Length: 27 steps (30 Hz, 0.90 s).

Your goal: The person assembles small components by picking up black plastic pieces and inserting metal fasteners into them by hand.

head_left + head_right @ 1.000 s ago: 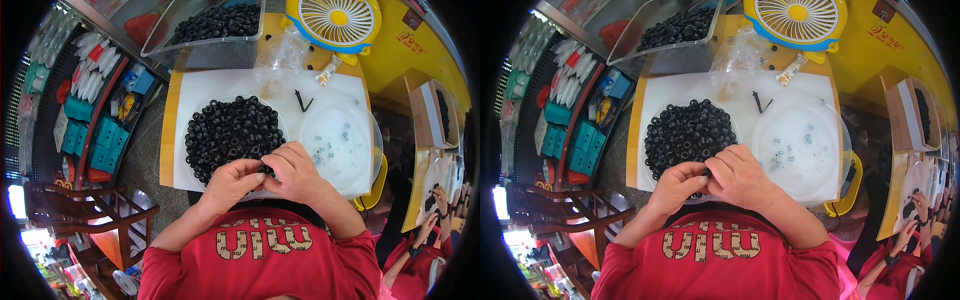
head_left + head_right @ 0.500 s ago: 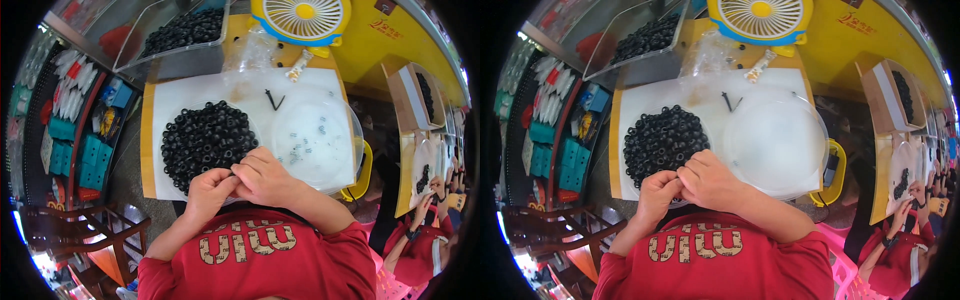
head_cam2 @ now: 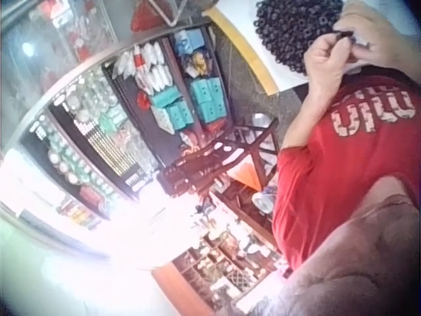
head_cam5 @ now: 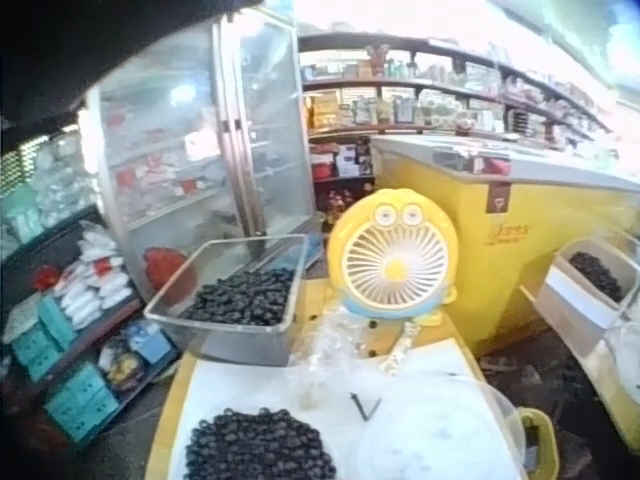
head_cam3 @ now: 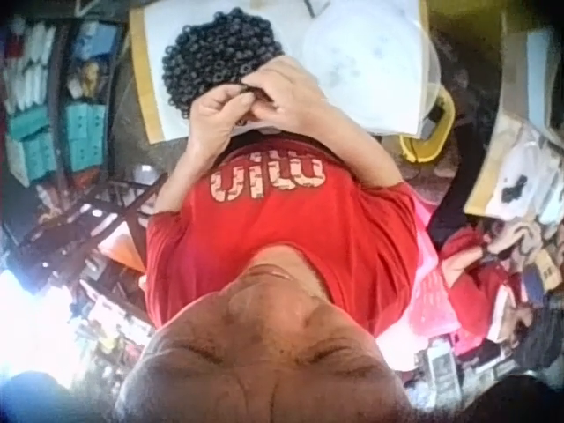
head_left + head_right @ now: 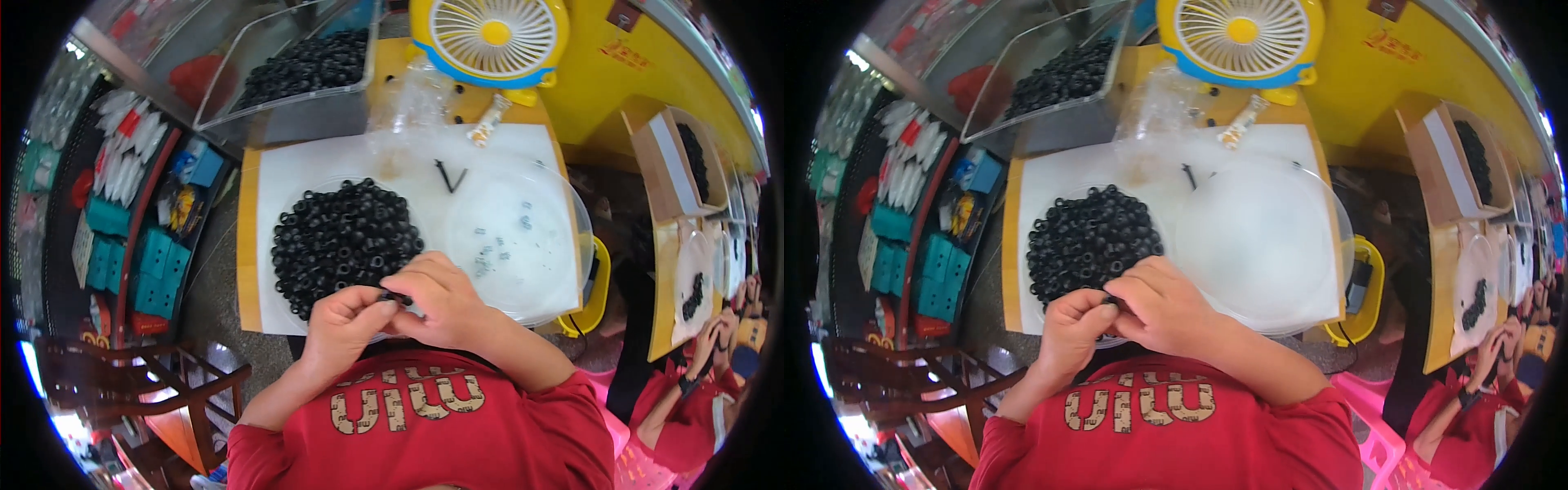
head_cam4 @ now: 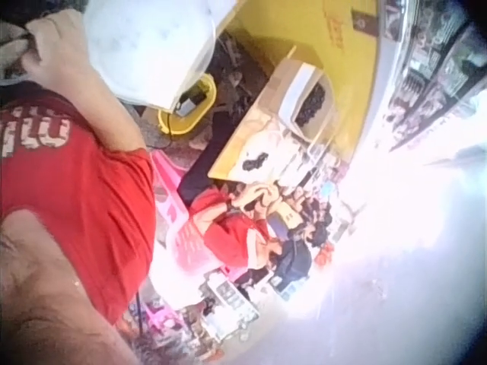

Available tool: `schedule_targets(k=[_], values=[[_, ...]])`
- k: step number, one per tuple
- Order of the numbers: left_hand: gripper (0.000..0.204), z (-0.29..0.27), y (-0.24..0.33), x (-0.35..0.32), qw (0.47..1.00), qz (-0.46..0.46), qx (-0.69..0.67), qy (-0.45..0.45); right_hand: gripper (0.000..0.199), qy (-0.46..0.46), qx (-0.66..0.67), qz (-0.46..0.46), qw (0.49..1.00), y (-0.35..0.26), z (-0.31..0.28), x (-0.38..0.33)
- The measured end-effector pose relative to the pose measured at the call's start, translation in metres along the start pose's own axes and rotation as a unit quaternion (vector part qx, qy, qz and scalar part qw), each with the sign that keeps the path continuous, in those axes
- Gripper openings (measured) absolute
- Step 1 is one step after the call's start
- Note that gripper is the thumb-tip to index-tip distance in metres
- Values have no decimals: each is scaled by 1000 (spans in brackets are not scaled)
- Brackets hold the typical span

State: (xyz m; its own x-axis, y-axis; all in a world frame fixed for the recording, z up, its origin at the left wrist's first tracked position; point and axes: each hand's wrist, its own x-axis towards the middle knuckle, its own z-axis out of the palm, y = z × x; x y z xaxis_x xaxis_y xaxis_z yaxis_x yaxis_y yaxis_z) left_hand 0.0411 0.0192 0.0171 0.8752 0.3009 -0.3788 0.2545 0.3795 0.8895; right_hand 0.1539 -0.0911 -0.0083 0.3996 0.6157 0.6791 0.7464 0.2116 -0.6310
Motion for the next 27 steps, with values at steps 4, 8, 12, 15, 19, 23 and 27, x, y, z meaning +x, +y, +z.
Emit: schedule_targets(k=[4, 8, 12, 15, 19, 23, 27], values=[[16, 4, 9, -2, 999, -24, 11, -19, 39, -23, -43, -37, 998, -3, -8, 3], [17, 3, 8, -5, 999, -37, 20, -27, 37, -72, -50, -69, 994, -4, -11, 7], [15, 2, 8, -3, 995, -50, 67, -47, 40, -107, -39, -58, 992, -4, -16, -2], [12, 2, 12, 0, 980, -50, 190, -17, 37, -105, -18, 15, 994, -10, -20, -4], [10, -20, 66, 31, 994, 51, 96, 27, 26, -109, -83, 207, 969, -4, -76, -20], [27, -36, 149, 103, 971, 208, 99, 57, 18, 34, -180, 294, 938, 4, -130, -44], [32, -54, 157, 128, 960, 247, 61, 113, 14, -12, -200, 343, 918, 1, -138, -59]])
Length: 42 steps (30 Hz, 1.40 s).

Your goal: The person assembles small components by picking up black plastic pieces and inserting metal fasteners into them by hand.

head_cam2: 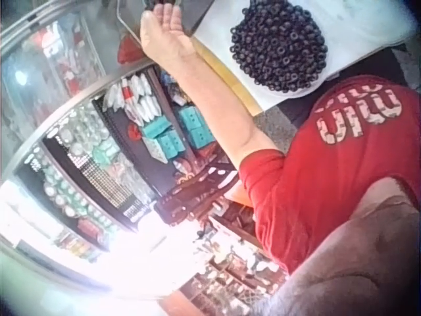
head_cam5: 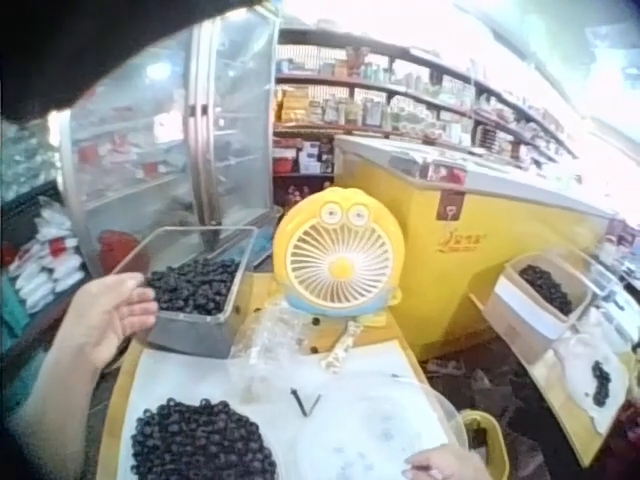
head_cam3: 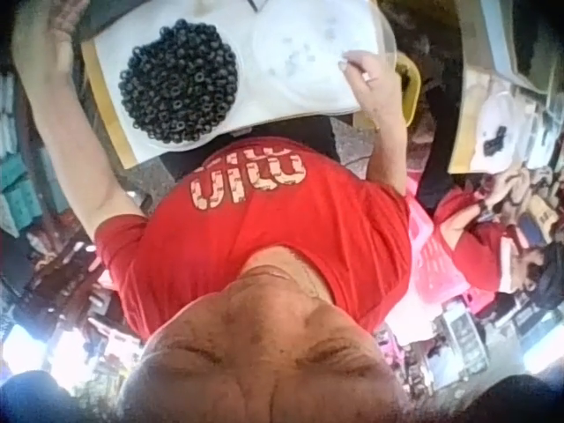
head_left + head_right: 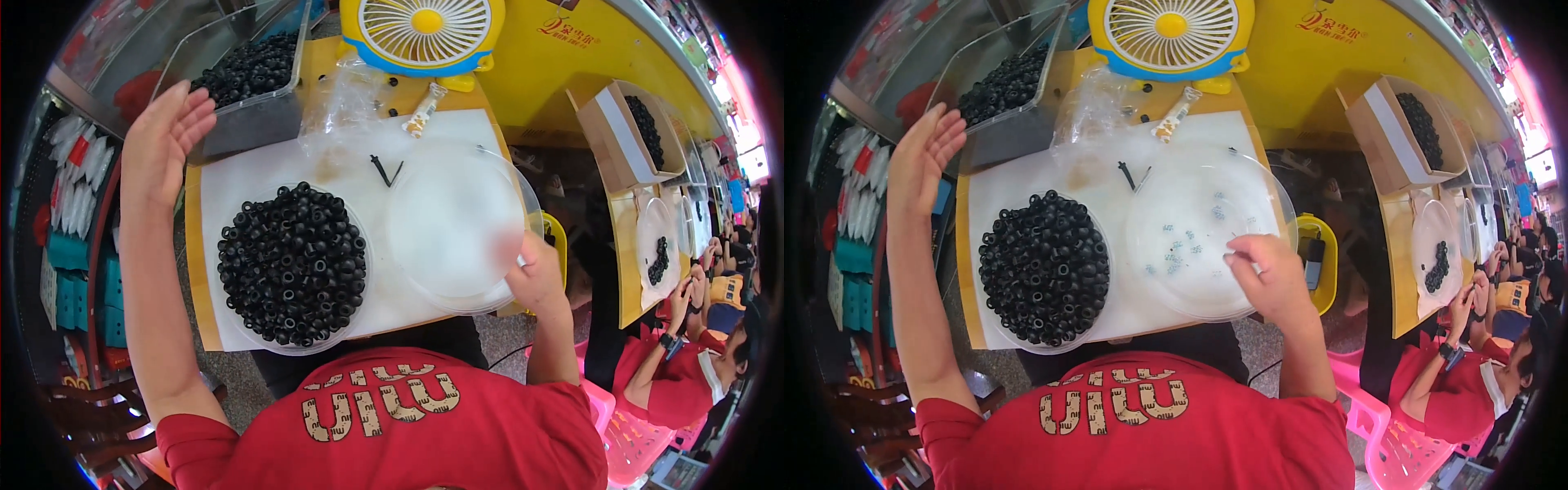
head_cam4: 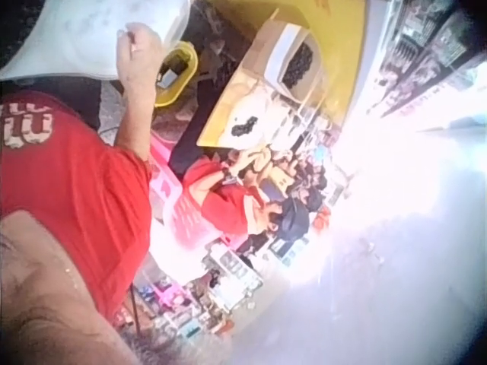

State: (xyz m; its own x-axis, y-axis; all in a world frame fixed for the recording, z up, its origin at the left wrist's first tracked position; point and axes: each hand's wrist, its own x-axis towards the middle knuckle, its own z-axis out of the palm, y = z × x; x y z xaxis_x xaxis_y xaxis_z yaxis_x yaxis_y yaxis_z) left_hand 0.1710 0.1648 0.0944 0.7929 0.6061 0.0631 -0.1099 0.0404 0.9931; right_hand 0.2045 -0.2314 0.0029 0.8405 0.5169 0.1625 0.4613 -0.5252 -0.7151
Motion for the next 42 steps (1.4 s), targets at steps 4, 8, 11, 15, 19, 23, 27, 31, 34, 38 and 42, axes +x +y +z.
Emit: schedule_targets(k=[4, 8, 11, 15, 19, 23, 27, 31, 34, 38, 42], values=[[28, -1, -30, -50, 998, -53, 28, -36, 13, -109, -49, -35, 992, 13, 13, -8], [23, -12, -51, -101, 990, -108, 80, -37, 11, -137, -129, -21, 982, 21, 25, -8], [21, -23, -61, -127, 986, -136, 86, -38, 9, -154, -195, 8, 968, 23, 39, -5], [18, -24, -58, -148, 986, -144, 85, -27, 10, -140, -206, -16, 968, 14, 46, 2], [14, -20, -57, -158, 970, -157, 181, -30, 13, -93, -174, 6, 980, 17, 44, -1], [12, -11, -72, -166, 942, -13, 324, -83, 15, -94, -166, -31, 981, 14, 44, -2], [18, 13, -78, -165, 874, 91, 458, -137, 15, -122, -187, -19, 975, 12, 48, -1], [22, 28, -84, -153, 804, 132, 559, -154, 13, -69, -108, 33, 991, 9, 47, -3], [21, 25, -88, -151, 819, 122, 536, -166, 12, -62, 54, 116, 990, -4, 41, -3], [18, 13, -82, -152, 978, -168, 15, -120, 12, -78, 254, 97, 959, -18, 47, 1], [23, 1, -80, -158, 914, -311, -238, -109, 12, -200, 476, 128, 847, -53, 69, 15]])
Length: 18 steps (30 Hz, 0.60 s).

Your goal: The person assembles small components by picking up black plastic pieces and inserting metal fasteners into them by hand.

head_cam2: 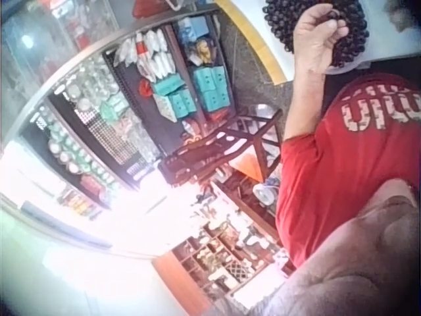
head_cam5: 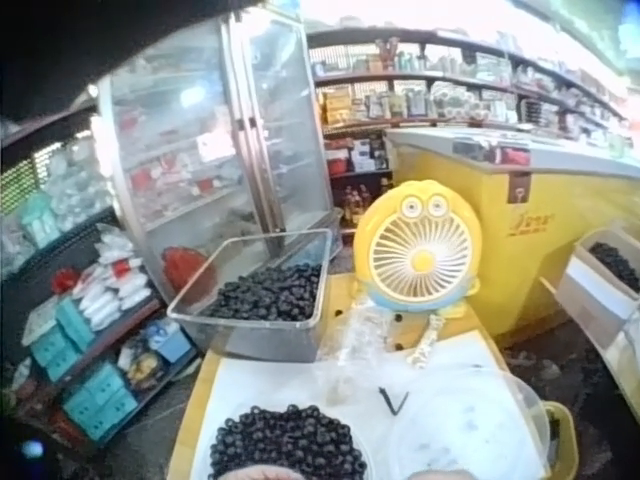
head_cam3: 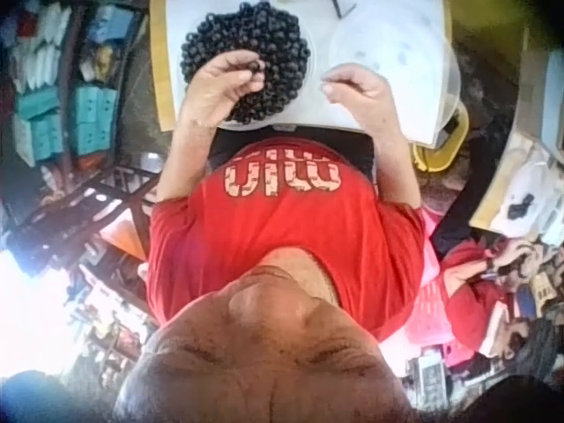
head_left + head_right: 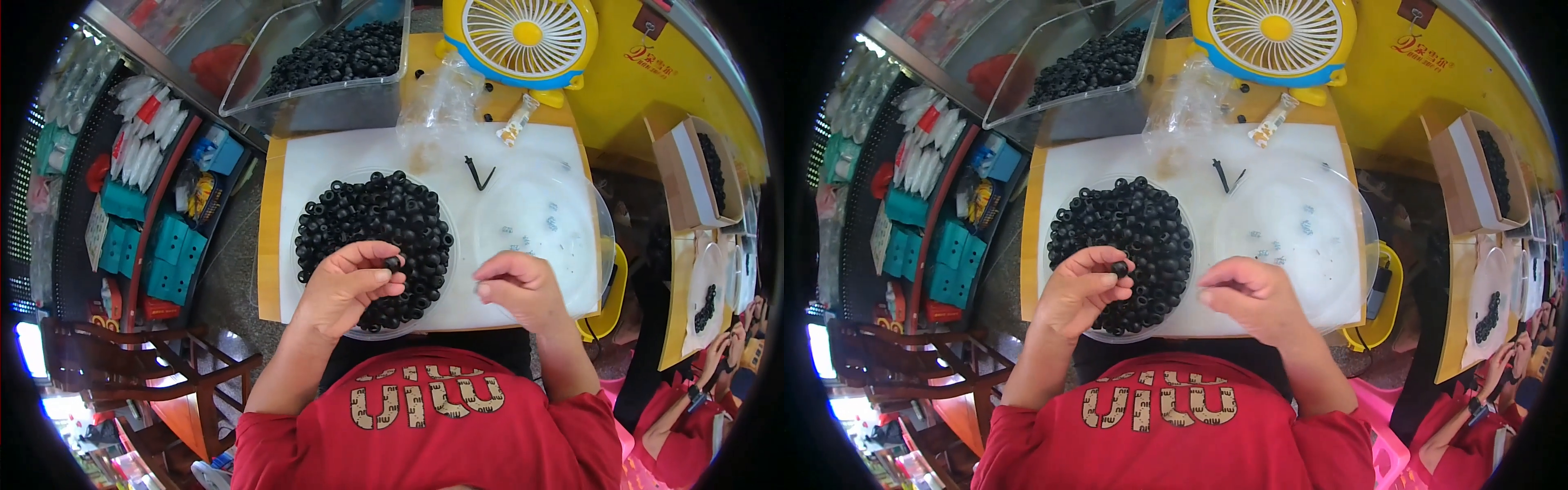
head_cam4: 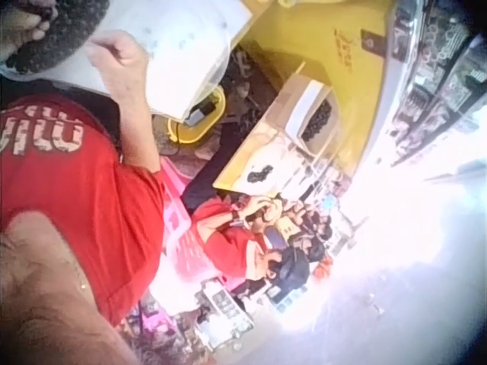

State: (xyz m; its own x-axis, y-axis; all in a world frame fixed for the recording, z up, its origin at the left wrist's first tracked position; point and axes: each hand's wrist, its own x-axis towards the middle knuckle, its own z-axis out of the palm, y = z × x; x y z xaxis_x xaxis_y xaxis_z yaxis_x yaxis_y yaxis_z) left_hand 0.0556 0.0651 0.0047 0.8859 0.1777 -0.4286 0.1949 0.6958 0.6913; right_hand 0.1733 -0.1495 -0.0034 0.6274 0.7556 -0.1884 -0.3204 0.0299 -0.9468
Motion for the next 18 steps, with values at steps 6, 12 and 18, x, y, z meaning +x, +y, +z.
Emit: schedule_targets(k=[6, 12, 18], values=[[19, -5, -9, -9, 998, -28, -53, -15, 14, -98, 39, 29, 994, 8, 42, 22], [16, -5, -15, -18, 998, -43, -28, -35, 8, -112, -21, 7, 993, 3, 58, 27], [14, -6, -20, -28, 991, -83, -68, -74, 15, -166, 52, 74, 982, 20, 55, 21]])
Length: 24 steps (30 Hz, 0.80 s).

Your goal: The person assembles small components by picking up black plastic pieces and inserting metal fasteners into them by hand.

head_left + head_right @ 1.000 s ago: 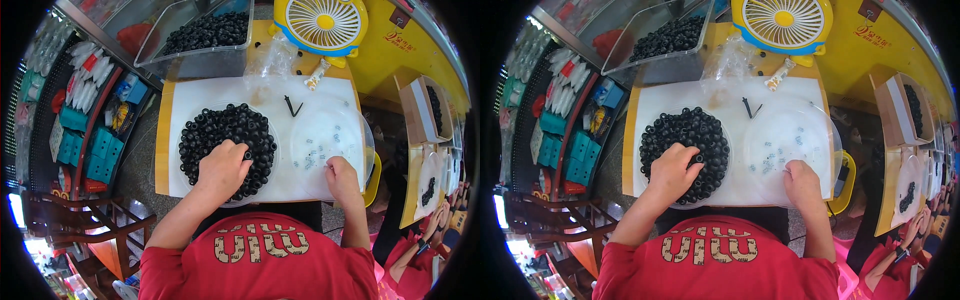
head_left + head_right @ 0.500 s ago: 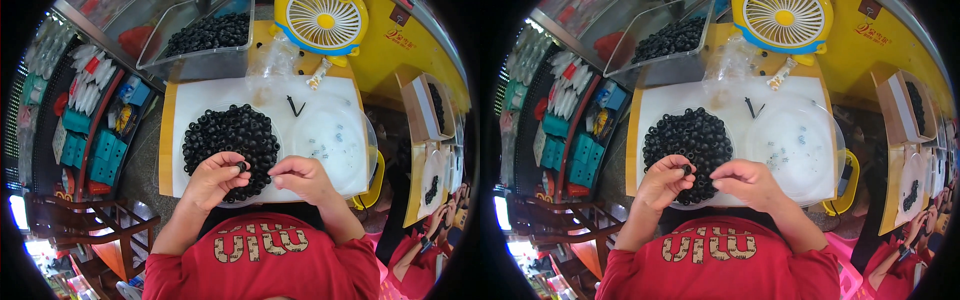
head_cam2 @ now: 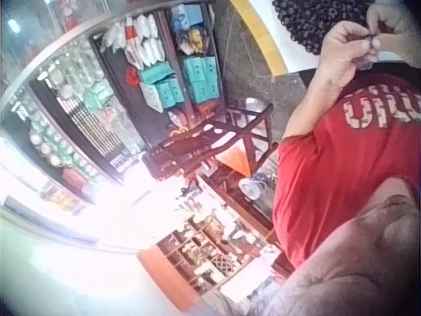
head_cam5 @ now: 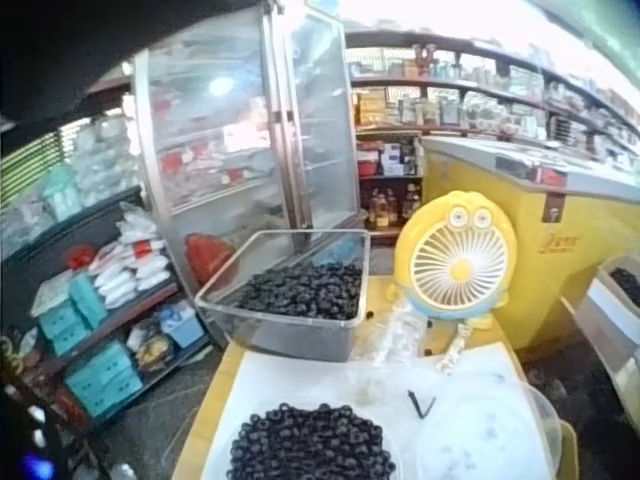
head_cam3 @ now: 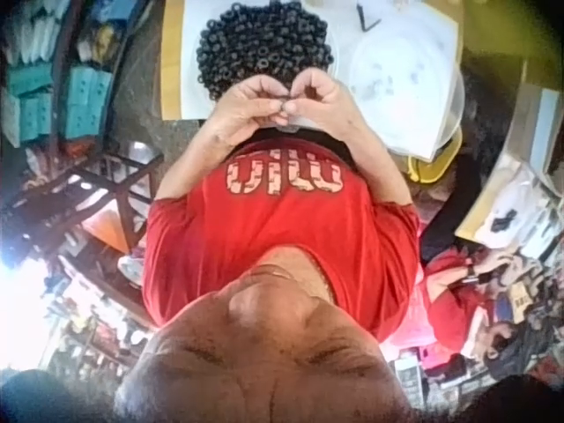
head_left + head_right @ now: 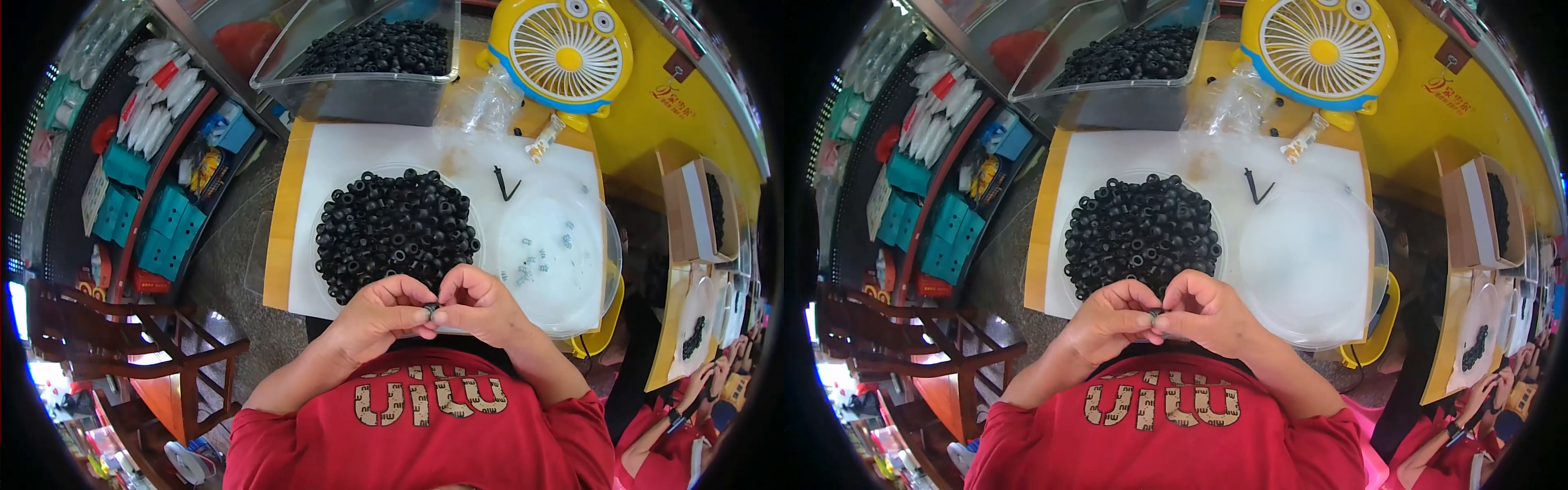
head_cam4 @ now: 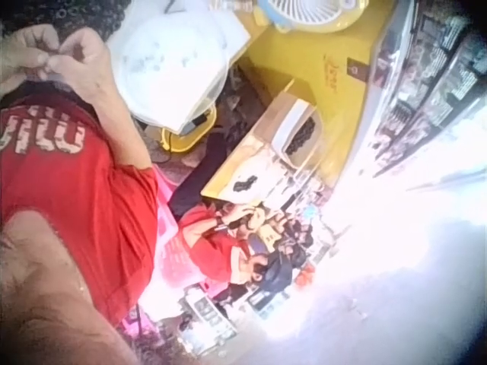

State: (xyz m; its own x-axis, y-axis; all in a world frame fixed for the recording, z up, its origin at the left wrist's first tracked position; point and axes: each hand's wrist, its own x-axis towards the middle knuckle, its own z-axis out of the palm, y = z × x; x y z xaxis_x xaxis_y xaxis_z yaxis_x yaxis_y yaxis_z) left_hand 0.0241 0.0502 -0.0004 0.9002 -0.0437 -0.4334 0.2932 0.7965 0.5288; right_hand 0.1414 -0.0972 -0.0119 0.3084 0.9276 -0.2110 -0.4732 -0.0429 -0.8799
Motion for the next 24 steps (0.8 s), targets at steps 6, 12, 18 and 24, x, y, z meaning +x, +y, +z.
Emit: schedule_targets(k=[6, 12, 18, 24], values=[[28, -3, -5, -11, 998, -30, -23, -58, 21, -64, 50, 36, 996, 5, -2, 2], [21, -32, -1, -39, 999, -10, 31, -8, 12, 75, -157, -15, 985, -18, -13, 9], [11, -45, 4, -50, 998, 25, 54, -1, 17, 53, -538, -293, 789, -8, 13, 51], [12, -49, 6, -52, 997, 57, 53, -8, 13, -10, -739, -283, 612, -8, 39, 85]])
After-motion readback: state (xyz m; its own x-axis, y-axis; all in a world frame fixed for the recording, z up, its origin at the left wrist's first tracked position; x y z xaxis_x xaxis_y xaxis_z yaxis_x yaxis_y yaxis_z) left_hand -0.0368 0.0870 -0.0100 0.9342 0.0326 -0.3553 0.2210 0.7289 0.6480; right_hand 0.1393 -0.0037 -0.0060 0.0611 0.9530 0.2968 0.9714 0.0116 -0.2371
